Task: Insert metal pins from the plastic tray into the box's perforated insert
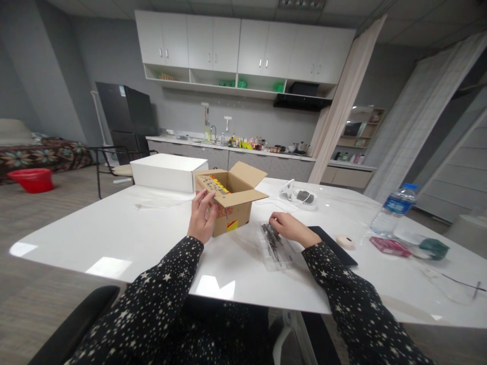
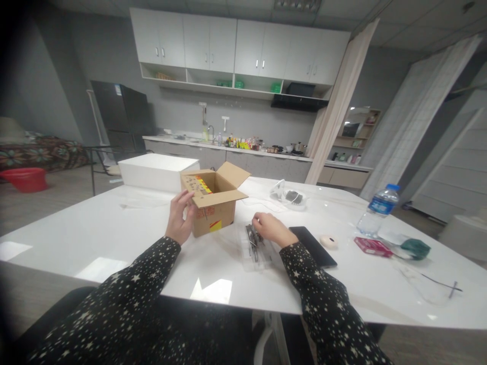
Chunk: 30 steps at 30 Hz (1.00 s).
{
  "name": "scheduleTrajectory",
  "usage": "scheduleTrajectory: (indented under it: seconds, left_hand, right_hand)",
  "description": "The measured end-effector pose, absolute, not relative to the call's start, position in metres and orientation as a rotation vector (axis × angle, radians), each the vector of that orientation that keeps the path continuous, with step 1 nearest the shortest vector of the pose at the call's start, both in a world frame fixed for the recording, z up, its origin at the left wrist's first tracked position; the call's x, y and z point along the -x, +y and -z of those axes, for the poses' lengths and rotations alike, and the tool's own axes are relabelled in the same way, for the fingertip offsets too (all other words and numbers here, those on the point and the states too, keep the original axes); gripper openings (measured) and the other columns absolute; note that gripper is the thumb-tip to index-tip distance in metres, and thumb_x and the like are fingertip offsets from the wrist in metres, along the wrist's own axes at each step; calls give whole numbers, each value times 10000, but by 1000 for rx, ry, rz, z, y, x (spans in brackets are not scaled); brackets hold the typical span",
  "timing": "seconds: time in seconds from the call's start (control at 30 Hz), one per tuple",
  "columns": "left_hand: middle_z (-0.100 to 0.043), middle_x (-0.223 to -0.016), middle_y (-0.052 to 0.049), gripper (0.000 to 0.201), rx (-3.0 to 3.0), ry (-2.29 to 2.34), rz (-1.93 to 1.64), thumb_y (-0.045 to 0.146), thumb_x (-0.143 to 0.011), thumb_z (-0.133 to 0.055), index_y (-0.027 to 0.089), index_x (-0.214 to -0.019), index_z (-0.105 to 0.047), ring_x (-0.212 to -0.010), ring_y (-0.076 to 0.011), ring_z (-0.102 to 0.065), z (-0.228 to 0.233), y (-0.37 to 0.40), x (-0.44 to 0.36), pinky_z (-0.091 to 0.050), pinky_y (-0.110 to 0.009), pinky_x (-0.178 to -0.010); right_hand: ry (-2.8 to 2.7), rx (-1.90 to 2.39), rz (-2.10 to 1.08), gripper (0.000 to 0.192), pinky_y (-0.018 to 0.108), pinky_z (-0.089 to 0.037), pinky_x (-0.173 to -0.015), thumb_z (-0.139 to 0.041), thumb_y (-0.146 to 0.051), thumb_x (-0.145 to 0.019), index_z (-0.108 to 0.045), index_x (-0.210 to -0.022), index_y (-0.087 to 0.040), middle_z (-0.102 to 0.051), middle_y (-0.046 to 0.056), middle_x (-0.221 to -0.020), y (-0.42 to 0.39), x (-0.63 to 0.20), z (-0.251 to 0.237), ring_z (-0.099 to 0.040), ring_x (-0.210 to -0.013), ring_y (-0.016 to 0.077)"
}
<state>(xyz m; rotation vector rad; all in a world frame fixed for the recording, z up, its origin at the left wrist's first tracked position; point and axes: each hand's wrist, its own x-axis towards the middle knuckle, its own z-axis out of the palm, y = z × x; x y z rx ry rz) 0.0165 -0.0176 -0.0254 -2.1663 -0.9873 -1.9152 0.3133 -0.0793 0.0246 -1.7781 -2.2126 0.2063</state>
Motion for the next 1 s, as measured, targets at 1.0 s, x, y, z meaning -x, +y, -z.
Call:
scheduleTrajectory:
  seconds: [1.0]
  left_hand:
    - [-425,-1464,-127,336,2238,-898,2012,339,-1042,-405,284,-1360,-498,-1420,-260,-423,27,-19,-16,-428,-539,-1152]
  right_hand:
    - [-2193,1768,-91,259,276,-423,-722,-523,-339,-956,-726,-972,-178,-756,90,-946,-65,-319,-3,-668,-837,202]
